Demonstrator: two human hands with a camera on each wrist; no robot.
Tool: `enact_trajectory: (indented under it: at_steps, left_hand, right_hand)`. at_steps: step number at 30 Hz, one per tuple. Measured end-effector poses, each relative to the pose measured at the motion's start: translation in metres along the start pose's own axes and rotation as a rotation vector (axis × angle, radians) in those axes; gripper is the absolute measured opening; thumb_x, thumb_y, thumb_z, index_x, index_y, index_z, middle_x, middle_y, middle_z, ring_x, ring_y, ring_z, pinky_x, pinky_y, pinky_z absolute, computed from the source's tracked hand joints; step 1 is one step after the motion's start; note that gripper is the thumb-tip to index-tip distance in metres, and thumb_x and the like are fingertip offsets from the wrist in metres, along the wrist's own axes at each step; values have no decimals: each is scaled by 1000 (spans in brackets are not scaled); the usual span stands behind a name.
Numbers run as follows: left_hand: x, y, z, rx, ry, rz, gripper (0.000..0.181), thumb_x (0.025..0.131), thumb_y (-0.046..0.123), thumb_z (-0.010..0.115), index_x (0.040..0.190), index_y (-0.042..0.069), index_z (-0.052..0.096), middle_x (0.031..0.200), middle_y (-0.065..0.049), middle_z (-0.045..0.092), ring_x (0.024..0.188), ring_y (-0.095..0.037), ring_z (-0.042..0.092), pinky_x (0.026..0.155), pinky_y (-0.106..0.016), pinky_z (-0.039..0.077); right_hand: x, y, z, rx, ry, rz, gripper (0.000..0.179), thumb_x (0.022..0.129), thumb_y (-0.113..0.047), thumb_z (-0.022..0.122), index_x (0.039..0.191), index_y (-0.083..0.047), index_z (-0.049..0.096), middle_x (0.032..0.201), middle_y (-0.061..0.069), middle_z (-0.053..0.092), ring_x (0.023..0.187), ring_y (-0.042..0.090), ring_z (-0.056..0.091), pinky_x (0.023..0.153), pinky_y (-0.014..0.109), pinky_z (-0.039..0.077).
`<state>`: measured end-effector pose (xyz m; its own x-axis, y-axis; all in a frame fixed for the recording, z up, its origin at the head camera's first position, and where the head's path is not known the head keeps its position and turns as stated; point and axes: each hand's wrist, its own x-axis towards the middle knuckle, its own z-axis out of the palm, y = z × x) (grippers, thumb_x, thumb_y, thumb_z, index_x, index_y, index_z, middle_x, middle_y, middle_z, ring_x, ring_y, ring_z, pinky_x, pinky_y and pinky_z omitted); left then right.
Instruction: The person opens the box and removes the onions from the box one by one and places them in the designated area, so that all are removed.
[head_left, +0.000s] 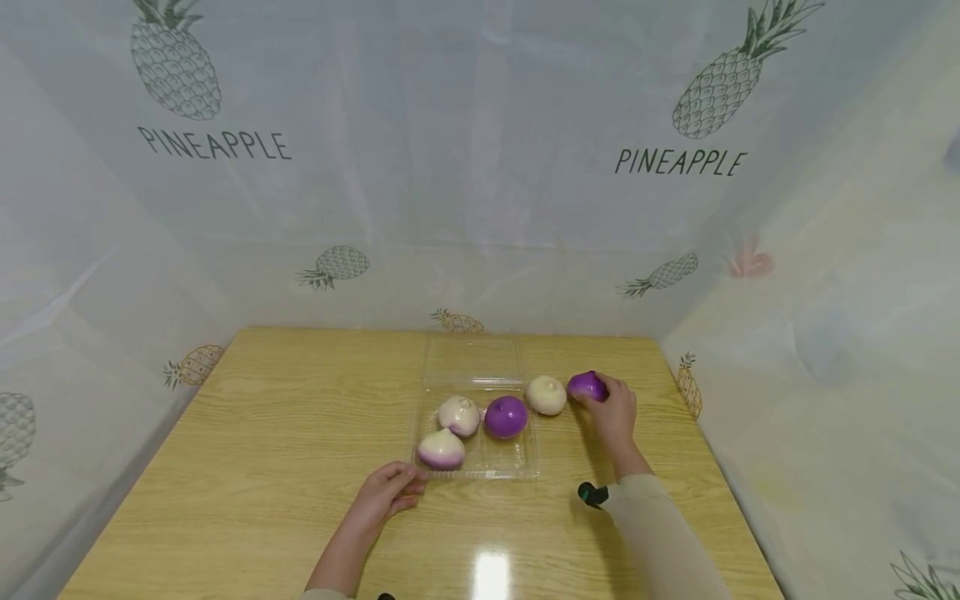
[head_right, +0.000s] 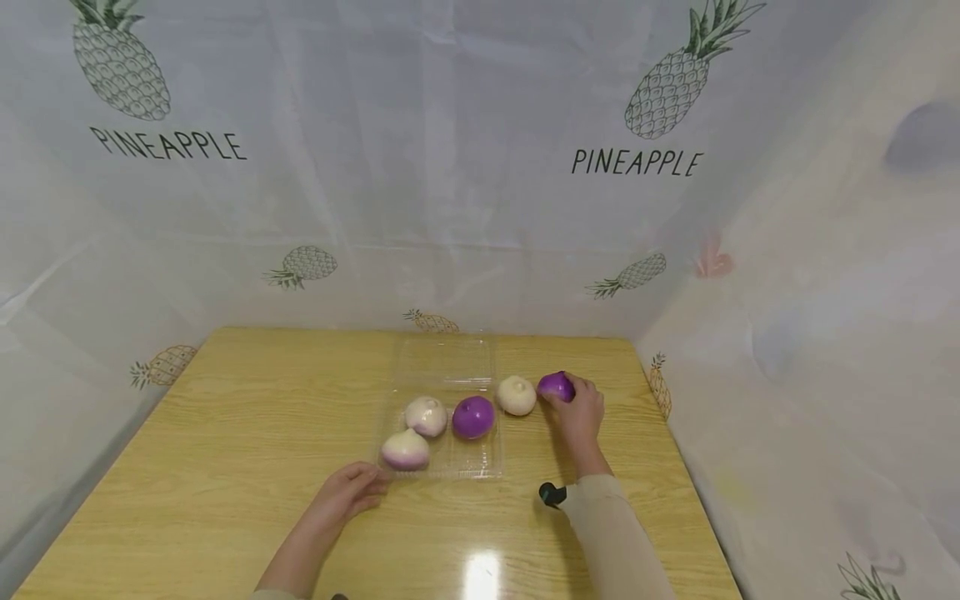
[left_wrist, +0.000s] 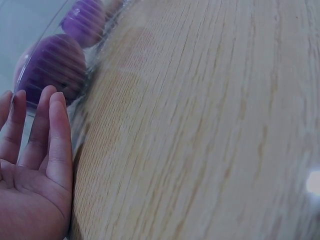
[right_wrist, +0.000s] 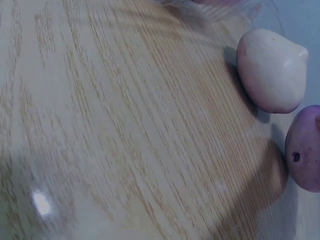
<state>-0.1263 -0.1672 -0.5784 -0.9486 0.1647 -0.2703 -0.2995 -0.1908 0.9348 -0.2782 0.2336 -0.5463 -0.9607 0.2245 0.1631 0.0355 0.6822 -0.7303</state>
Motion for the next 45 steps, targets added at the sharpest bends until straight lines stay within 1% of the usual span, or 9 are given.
enact_trajectory:
  at_steps: [5, 10, 16, 21, 24, 30, 37, 43, 45]
  left_hand:
    - [0, 0, 1, -5, -5, 0, 30, 99, 17, 58, 110, -10, 59, 106, -14, 67, 93, -19, 63, 79, -29, 56]
    - [1, 0, 1, -12, 7, -2, 27, 99, 15, 58, 109, -10, 60, 105, -14, 67, 92, -19, 63, 78, -28, 56]
    - [2, -1, 0, -19, 7, 3, 23, 99, 14, 57, 106, -7, 61, 103, -13, 68, 90, -18, 64, 77, -28, 56]
    - [2, -2, -1, -37, -8, 12, 17, 99, 13, 57, 102, -2, 65, 102, -13, 69, 89, -18, 65, 76, -29, 56]
    - [2, -2, -1, -40, -9, 10, 15, 99, 13, 57, 100, 1, 66, 102, -13, 69, 89, -18, 65, 76, -29, 56]
    - [1, 0, 0, -15, 16, -13, 19, 99, 17, 59, 103, 0, 65, 105, -13, 68, 92, -20, 64, 79, -30, 56]
    - [2, -2, -1, -10, 11, -5, 20, 99, 18, 58, 103, 0, 64, 106, -13, 68, 92, -20, 64, 79, -31, 56]
    - [3, -2, -1, -27, 13, -8, 14, 99, 16, 58, 100, 4, 66, 104, -11, 70, 90, -18, 65, 77, -30, 56]
    - [3, -2, -1, -29, 8, -1, 14, 100, 15, 57, 99, 5, 66, 103, -10, 70, 89, -17, 65, 76, -29, 56]
  right_hand:
    - [2, -1, -1, -27, -17, -19, 60, 87, -25, 76, 136, -2, 53, 135, 25, 46, 124, 44, 36, 101, 59, 35]
    - [1, -3, 0, -49, -31, -37, 61, 86, -25, 77, 137, -3, 53, 136, 25, 44, 124, 45, 35, 101, 61, 34]
    - [-3, 0, 3, -64, -1, -63, 60, 84, -22, 79, 135, -4, 55, 133, 24, 45, 122, 44, 37, 100, 59, 32]
    - [-6, 5, 4, -68, 14, -83, 61, 82, -20, 81, 135, -4, 55, 132, 24, 45, 121, 45, 38, 99, 60, 33]
    - [-9, 8, 4, -76, 19, -90, 60, 81, -21, 82, 133, -3, 57, 130, 24, 46, 119, 44, 39, 100, 58, 33]
    - [-15, 11, 3, -82, 30, -112, 57, 80, -18, 82, 129, 0, 58, 126, 24, 47, 116, 43, 40, 97, 57, 35]
    - [-24, 14, 2, -54, 60, -124, 56, 79, -13, 82, 128, 0, 58, 123, 24, 48, 113, 42, 40, 95, 55, 33]
    - [-29, 16, 2, -63, 64, -145, 56, 78, -13, 83, 127, 1, 58, 123, 24, 49, 114, 43, 40, 96, 55, 32]
    - [-31, 16, 2, -62, 69, -149, 56, 78, -14, 83, 126, 2, 59, 122, 24, 49, 113, 42, 41, 95, 54, 33]
